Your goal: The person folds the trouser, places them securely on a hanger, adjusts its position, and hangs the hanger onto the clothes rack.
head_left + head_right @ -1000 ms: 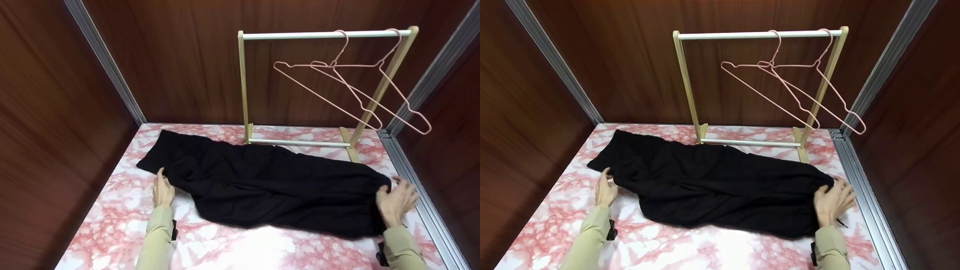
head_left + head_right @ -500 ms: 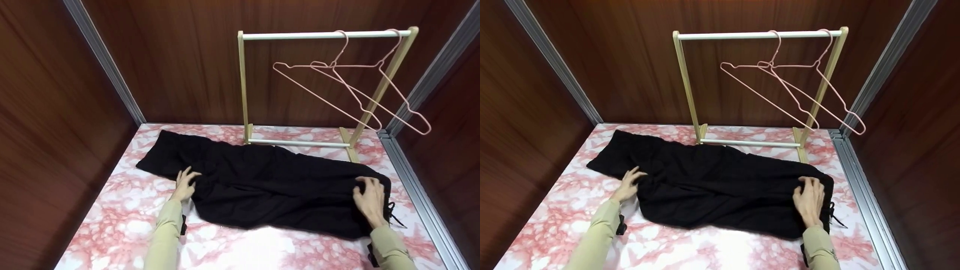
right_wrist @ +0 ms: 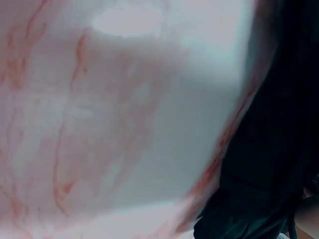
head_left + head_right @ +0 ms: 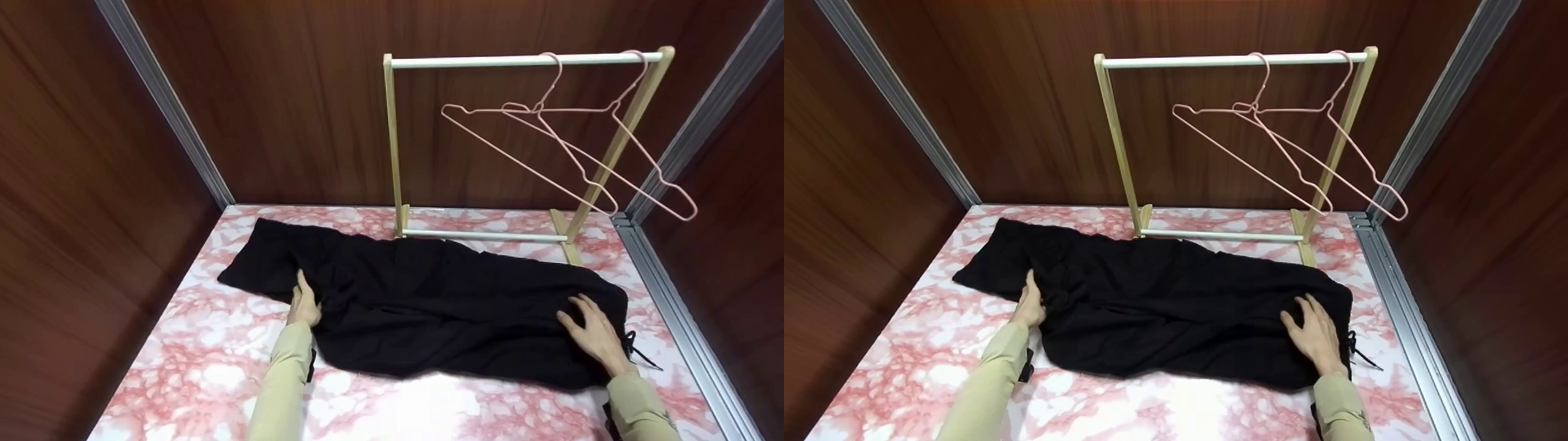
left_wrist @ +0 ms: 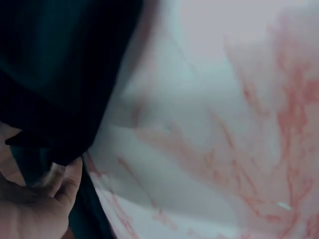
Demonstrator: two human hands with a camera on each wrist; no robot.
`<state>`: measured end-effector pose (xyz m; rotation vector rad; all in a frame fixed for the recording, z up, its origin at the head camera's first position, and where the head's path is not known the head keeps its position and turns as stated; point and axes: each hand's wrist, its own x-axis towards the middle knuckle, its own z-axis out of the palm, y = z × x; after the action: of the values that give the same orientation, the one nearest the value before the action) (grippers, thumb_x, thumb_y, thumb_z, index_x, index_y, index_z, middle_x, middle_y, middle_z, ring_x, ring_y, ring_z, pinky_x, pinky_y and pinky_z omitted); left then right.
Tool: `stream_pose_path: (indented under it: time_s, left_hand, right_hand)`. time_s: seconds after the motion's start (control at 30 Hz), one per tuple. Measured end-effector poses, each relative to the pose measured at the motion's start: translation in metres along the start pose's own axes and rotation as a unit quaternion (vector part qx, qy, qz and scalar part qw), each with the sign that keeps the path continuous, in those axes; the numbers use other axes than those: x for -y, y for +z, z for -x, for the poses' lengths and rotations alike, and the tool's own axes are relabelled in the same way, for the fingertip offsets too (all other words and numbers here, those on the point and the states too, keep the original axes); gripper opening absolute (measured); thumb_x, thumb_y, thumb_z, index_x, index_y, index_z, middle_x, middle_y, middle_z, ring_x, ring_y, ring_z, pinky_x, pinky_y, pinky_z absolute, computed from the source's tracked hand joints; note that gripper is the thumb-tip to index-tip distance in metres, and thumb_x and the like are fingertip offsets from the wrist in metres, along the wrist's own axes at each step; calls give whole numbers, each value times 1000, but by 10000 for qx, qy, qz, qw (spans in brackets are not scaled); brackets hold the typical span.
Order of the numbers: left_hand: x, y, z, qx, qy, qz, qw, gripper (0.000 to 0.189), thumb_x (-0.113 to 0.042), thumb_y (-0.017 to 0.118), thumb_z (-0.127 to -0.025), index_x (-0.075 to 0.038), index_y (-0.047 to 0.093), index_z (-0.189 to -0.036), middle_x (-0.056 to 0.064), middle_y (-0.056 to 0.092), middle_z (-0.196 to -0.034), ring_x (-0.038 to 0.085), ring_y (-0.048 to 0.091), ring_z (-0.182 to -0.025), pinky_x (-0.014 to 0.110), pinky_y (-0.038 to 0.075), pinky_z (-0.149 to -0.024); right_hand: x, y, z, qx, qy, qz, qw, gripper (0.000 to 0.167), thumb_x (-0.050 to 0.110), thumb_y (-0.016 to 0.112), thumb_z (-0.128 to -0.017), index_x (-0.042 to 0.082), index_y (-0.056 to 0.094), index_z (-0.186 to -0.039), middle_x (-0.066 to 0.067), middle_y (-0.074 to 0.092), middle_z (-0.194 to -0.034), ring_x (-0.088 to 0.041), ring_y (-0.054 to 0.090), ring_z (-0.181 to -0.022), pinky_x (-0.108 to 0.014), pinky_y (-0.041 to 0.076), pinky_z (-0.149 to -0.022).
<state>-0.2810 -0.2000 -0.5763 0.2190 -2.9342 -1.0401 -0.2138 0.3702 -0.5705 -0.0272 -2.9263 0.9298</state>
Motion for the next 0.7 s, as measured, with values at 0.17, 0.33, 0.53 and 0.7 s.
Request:
stream_pose_path:
  time_s: [0.17,0.33,0.53,0.7]
  left_hand:
    - [-1,-1,-1,161,-746,-398,9963,66,-2,49,-95,7,18,-153,39,43,-141,58,53,-123,62,45,-105]
    - [7,-2,4,174,-1186,-570,9912,52,-8,48,-99,5,30,-147,35,52,-136,57,56,-120,63,48,-100]
    - [11,-3,6,69,-1283,-713,9891,39,-17,49,-101,5,47,-134,35,57,-131,55,58,-118,64,50,-95]
    - [12,-3,4,-137,-1207,-528,9912,28,-16,44,-97,4,59,-109,35,61,-127,55,60,-115,64,51,-93]
  right_hand:
    - [-3,2,2,170,-41,115,9998,66,39,53,-102,-7,41,-147,-34,27,-158,-57,27,-143,-68,25,-115]
    - [-5,3,4,289,-213,306,9989,64,35,56,-101,-9,42,-145,-37,29,-156,-59,30,-141,-69,26,-114]
    - [-5,2,4,411,-279,413,9979,64,33,57,-100,-10,42,-144,-38,29,-155,-61,27,-141,-71,24,-114]
    - [-7,1,3,447,-278,415,9977,64,32,57,-99,-11,42,-144,-39,28,-155,-62,25,-142,-72,22,-113]
